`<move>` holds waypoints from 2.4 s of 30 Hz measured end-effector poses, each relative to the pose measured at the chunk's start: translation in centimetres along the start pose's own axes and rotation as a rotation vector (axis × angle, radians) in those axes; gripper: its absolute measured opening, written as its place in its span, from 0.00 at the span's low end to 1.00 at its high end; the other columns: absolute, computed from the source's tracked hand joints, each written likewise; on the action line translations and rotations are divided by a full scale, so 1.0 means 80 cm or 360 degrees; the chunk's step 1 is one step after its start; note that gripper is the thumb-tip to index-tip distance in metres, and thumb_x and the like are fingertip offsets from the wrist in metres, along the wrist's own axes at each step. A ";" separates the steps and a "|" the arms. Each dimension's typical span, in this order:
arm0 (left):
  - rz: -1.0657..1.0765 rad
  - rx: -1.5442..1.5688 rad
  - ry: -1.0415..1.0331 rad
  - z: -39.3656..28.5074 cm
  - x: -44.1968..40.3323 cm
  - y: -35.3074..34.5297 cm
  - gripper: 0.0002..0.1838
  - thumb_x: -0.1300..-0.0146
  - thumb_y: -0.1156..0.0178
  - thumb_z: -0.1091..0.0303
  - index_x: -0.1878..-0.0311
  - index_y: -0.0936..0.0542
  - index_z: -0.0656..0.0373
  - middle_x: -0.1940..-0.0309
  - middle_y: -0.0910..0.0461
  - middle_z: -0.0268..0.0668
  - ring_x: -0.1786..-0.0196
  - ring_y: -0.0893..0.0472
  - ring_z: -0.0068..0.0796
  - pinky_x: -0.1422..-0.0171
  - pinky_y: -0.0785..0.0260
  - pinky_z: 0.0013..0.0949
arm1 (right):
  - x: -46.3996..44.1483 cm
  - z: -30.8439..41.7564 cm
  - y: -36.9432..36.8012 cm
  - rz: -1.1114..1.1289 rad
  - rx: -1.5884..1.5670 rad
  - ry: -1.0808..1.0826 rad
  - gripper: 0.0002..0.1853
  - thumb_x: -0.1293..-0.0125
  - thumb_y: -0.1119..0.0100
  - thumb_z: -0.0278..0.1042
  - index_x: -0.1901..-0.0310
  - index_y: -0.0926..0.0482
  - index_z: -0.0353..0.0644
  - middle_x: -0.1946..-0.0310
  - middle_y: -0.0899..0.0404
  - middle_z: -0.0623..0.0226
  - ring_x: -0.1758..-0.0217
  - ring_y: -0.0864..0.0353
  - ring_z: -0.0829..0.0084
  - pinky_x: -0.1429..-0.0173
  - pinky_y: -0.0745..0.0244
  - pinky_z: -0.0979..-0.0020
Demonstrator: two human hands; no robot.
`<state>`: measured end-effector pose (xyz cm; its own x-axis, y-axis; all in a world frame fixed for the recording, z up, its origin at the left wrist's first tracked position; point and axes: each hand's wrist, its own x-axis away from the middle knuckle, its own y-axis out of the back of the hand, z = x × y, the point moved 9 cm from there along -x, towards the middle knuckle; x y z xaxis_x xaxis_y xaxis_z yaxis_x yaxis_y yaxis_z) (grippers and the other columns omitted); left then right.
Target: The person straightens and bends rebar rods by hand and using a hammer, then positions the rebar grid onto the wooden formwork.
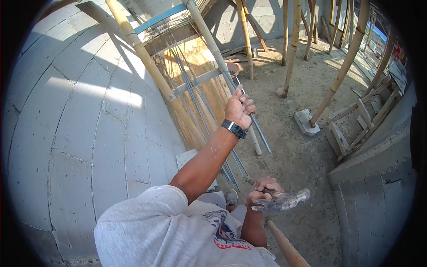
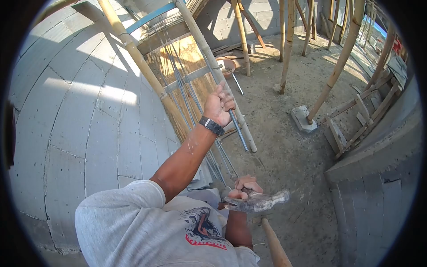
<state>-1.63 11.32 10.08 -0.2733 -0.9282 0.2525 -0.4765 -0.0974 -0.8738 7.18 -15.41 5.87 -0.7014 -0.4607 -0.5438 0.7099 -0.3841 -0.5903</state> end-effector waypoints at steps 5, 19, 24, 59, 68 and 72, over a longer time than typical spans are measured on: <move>0.0018 0.0015 0.0014 0.002 -0.003 0.005 0.16 0.22 0.56 0.56 0.35 0.33 0.44 0.80 0.40 0.22 0.80 0.46 0.15 0.78 0.53 0.22 | -0.020 -0.064 -0.028 0.0322 0.0866 -0.0245 0.27 0.26 0.54 0.59 0.58 0.31 0.35 0.77 0.28 0.67 0.78 0.30 0.67 0.71 0.35 0.67; 0.0051 0.0046 -0.0023 -0.010 -0.004 -0.002 0.16 0.23 0.54 0.60 0.36 0.33 0.49 0.79 0.39 0.22 0.81 0.45 0.14 0.80 0.53 0.21 | -0.026 -0.028 -0.036 0.0134 0.0280 -0.0205 0.24 0.30 0.45 0.58 0.68 0.36 0.44 0.81 0.34 0.71 0.83 0.36 0.79 0.80 0.37 0.76; 0.0080 0.0082 0.0019 -0.014 -0.006 -0.009 0.17 0.22 0.57 0.56 0.35 0.34 0.45 0.79 0.39 0.22 0.80 0.45 0.16 0.78 0.53 0.22 | -0.025 0.004 -0.049 -0.0033 0.0156 0.0099 0.23 0.28 0.47 0.55 0.63 0.33 0.40 0.80 0.34 0.71 0.81 0.35 0.77 0.78 0.37 0.75; -0.0037 -0.0029 -0.0014 -0.006 -0.033 0.019 0.16 0.22 0.57 0.55 0.37 0.31 0.44 0.80 0.41 0.22 0.80 0.46 0.17 0.79 0.55 0.23 | -0.023 -0.084 -0.028 0.0135 0.0689 -0.0443 0.25 0.29 0.48 0.60 0.68 0.36 0.43 0.81 0.36 0.72 0.82 0.38 0.79 0.78 0.42 0.77; -0.0038 0.0031 -0.0038 -0.009 -0.030 0.013 0.13 0.24 0.55 0.63 0.41 0.30 0.50 0.81 0.41 0.22 0.82 0.45 0.14 0.82 0.54 0.20 | -0.027 -0.095 -0.025 0.0198 0.0899 -0.0122 0.24 0.26 0.51 0.55 0.50 0.29 0.36 0.74 0.27 0.63 0.76 0.27 0.74 0.71 0.34 0.74; -0.0004 -0.0060 -0.0065 -0.007 -0.030 0.018 0.10 0.24 0.54 0.64 0.44 0.30 0.50 0.80 0.41 0.21 0.82 0.45 0.14 0.81 0.54 0.21 | -0.031 -0.023 -0.011 0.0157 0.0460 0.0122 0.26 0.31 0.46 0.62 0.67 0.35 0.42 0.77 0.32 0.69 0.80 0.34 0.78 0.76 0.36 0.77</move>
<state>-2.11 13.59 8.47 -0.2381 -0.9419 0.2368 -0.5087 -0.0867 -0.8566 8.20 -12.47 6.66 -0.6230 -0.4497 -0.6400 0.7558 -0.5570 -0.3443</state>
